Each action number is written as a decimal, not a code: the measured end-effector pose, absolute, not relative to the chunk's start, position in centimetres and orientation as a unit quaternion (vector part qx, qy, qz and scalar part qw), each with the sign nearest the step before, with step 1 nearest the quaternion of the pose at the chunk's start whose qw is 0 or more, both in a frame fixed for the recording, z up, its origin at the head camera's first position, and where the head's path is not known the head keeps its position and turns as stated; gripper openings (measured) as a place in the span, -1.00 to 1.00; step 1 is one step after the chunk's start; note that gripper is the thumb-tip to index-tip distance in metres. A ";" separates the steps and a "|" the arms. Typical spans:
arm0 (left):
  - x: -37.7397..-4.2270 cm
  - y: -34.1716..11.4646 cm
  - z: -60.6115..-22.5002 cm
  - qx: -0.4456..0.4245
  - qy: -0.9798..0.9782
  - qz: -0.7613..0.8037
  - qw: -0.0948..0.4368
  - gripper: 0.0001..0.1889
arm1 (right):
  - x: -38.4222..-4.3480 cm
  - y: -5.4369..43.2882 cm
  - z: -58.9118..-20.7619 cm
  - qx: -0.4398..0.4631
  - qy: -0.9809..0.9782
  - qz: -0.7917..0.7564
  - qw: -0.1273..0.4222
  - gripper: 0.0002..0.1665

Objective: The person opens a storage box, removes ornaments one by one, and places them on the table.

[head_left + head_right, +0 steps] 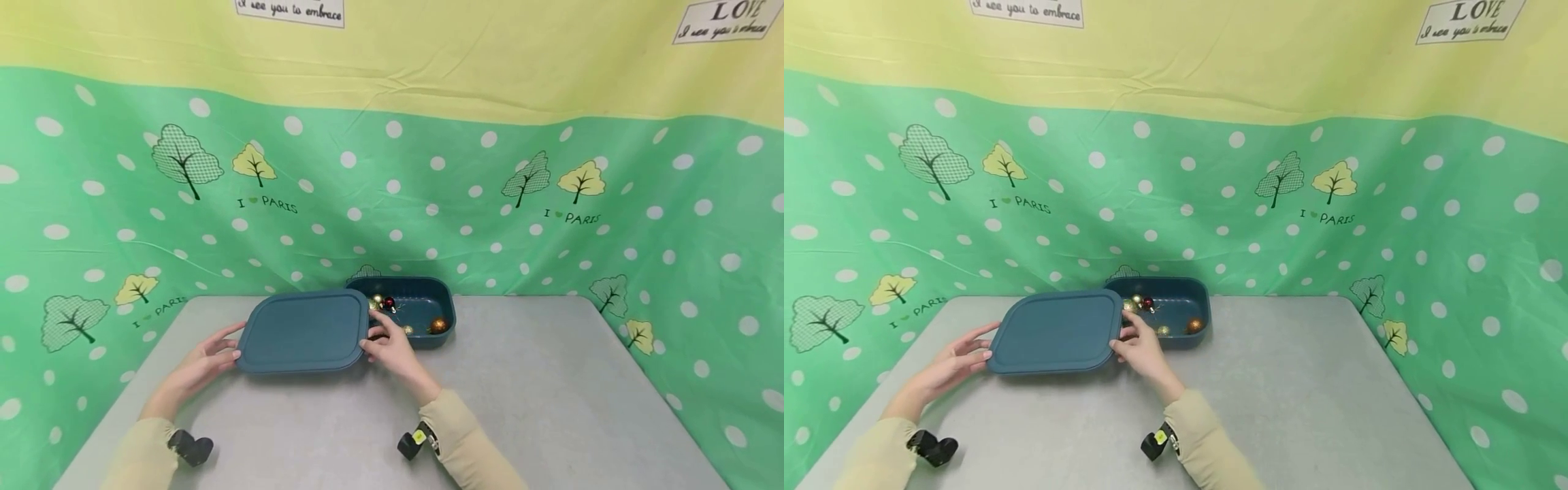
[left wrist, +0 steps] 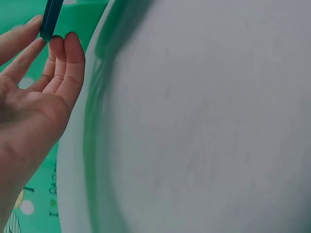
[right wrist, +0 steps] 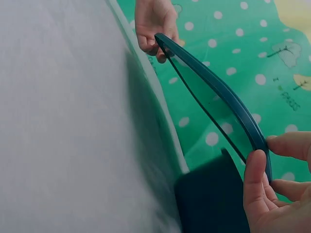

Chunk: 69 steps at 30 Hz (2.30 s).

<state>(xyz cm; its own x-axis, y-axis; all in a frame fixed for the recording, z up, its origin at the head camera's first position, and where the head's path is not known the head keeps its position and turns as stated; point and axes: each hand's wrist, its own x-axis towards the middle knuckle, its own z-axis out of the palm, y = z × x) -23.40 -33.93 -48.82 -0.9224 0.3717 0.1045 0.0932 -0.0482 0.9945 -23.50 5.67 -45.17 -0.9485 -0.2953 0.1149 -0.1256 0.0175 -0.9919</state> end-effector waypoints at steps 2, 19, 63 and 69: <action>-23.1 -34.5 -48.8 0.174 0.679 0.706 0.099 -0.37 | -23.4 5.0 -45.3 -0.151 0.705 -0.690 0.062 -0.21; -21.0 -39.6 -49.8 0.152 0.659 0.732 0.087 -0.46 | -22.8 -1.0 -46.0 -0.144 0.699 -0.695 0.085 -0.20; -19.7 -39.1 -49.5 0.042 0.787 0.612 0.065 -0.38 | -22.2 1.3 -49.6 -0.108 0.758 -0.636 0.089 -0.58; -19.8 -38.2 -49.0 0.011 0.799 0.601 0.038 -0.44 | -22.2 2.7 -49.2 -0.120 0.757 -0.633 0.110 -0.63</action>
<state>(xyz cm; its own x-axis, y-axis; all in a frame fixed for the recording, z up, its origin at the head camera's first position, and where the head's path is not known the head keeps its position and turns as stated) -19.78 -38.22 -49.04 -0.9968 0.0637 -0.0473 -0.0278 0.2782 0.9601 -22.15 2.65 -49.21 -0.9473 -0.3199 -0.0149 -0.0421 0.1705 -0.9845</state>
